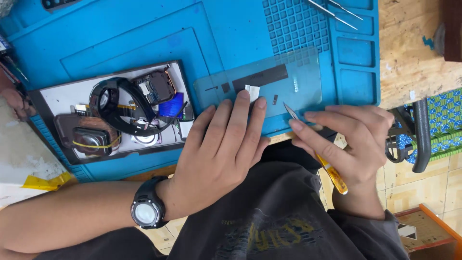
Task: Repairing electronic components on a device back panel using precision tools
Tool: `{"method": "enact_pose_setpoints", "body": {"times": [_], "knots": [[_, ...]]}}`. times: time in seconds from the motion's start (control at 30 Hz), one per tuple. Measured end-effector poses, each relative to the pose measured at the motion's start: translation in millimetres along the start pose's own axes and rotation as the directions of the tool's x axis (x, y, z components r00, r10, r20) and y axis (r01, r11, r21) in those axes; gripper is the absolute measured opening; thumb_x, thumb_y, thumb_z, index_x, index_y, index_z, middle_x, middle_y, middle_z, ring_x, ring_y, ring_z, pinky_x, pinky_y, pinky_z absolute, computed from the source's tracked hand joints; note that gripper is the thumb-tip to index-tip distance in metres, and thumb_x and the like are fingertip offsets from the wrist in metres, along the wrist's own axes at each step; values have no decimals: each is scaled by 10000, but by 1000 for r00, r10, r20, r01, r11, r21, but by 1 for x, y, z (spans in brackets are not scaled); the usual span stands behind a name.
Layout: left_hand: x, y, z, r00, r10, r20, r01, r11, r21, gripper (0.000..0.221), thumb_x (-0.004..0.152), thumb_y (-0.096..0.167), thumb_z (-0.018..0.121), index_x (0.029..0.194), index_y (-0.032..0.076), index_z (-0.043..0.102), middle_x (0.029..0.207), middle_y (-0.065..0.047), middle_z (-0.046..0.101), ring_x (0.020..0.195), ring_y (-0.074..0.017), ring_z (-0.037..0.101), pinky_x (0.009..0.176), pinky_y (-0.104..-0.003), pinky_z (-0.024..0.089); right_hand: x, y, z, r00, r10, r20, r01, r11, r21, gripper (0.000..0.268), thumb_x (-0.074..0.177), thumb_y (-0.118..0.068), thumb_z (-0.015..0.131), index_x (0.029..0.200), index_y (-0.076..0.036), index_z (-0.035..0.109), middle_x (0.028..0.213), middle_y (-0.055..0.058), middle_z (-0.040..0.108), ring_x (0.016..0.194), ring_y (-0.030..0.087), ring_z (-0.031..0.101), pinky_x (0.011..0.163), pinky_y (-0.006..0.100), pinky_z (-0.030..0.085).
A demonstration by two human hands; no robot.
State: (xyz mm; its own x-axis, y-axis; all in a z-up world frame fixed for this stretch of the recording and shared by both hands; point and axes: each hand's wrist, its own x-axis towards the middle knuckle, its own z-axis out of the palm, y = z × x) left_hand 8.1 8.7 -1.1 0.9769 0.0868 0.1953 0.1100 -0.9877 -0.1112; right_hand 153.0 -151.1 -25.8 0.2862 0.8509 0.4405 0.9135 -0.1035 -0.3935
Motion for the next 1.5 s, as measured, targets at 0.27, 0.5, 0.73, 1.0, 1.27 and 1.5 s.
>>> {"method": "enact_pose_setpoints", "body": {"times": [0.27, 0.5, 0.73, 1.0, 1.27, 1.5], "knots": [[9, -2, 1, 999, -4, 34, 4, 1000, -10, 417, 1024, 391, 367, 1237, 122, 603, 1188, -70, 596, 980, -168, 608, 820, -300, 530, 13, 28, -6, 977, -189, 97, 185, 981, 53, 119, 917, -118, 690, 1031, -92, 713, 1028, 59, 703, 941, 245, 611, 796, 369, 434], [14, -5, 3, 999, -6, 36, 8, 999, -36, 418, 1015, 377, 341, 1199, 139, 632, 1144, -57, 621, 949, -151, 617, 800, -282, 531, 17, 36, -11, 948, -217, 235, 205, 976, 74, 164, 949, -171, 644, 1103, -149, 695, 1090, 24, 693, 975, 233, 622, 853, 376, 377], [13, -6, 3, 998, -3, 70, 6, 999, -41, 405, 1021, 387, 352, 1224, 156, 616, 1158, -47, 616, 963, -136, 622, 803, -277, 533, 13, 42, -12, 929, -223, 294, 208, 975, 81, 209, 956, -223, 654, 1157, -166, 662, 1142, 14, 662, 1014, 248, 597, 880, 414, 401], [12, -5, 4, 998, 3, 68, -1, 999, -32, 409, 1023, 392, 352, 1222, 156, 620, 1160, -53, 612, 977, -138, 620, 809, -278, 537, 12, 43, -13, 924, -236, 302, 222, 972, 79, 230, 964, -230, 679, 1184, -173, 645, 1162, 5, 652, 1024, 260, 598, 874, 430, 414], [12, -6, 4, 999, 5, 53, -4, 1000, -20, 415, 1024, 385, 331, 1217, 150, 614, 1158, -49, 617, 965, -136, 629, 807, -274, 531, 18, 39, -8, 947, -222, 233, 205, 974, 94, 166, 946, -165, 668, 1110, -157, 696, 1093, 13, 693, 951, 246, 620, 830, 399, 391], [11, -5, 4, 999, 8, 42, -8, 1000, -13, 414, 1026, 372, 329, 1217, 139, 612, 1161, -54, 616, 964, -140, 631, 802, -275, 534, 22, 41, -7, 944, -257, 208, 235, 964, 127, 178, 942, -182, 617, 1088, -124, 701, 1076, 43, 700, 944, 250, 617, 811, 386, 393]]}}
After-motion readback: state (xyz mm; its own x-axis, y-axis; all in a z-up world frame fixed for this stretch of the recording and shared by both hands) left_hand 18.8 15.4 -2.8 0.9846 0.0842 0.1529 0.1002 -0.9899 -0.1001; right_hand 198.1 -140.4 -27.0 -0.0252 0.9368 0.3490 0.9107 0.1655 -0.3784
